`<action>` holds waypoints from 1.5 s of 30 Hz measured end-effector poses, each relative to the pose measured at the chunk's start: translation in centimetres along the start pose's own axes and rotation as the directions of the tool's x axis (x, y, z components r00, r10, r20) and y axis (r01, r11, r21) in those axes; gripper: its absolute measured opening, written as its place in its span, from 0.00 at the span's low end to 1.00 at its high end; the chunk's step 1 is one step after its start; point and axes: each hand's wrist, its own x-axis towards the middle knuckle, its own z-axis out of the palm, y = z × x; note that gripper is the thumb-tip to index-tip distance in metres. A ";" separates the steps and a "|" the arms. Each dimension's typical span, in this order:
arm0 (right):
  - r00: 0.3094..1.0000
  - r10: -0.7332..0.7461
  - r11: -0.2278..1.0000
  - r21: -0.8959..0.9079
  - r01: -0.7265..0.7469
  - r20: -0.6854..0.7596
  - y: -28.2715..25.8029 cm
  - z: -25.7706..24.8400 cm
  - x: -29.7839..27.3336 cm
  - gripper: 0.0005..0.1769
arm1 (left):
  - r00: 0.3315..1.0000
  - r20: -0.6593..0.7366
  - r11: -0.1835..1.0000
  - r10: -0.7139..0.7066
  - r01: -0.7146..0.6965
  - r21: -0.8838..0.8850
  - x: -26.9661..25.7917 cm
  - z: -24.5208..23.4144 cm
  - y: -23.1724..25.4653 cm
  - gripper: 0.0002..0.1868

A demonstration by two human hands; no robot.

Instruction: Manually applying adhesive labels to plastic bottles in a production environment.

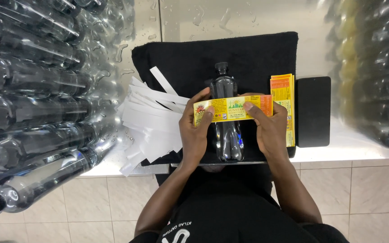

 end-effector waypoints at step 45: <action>0.970 -0.244 0.947 -0.218 0.235 -0.018 -0.4 1.9 -2.3 0.22 | 0.985 -0.167 0.999 0.038 -0.041 -0.014 -1.0 3.2 -0.5 0.20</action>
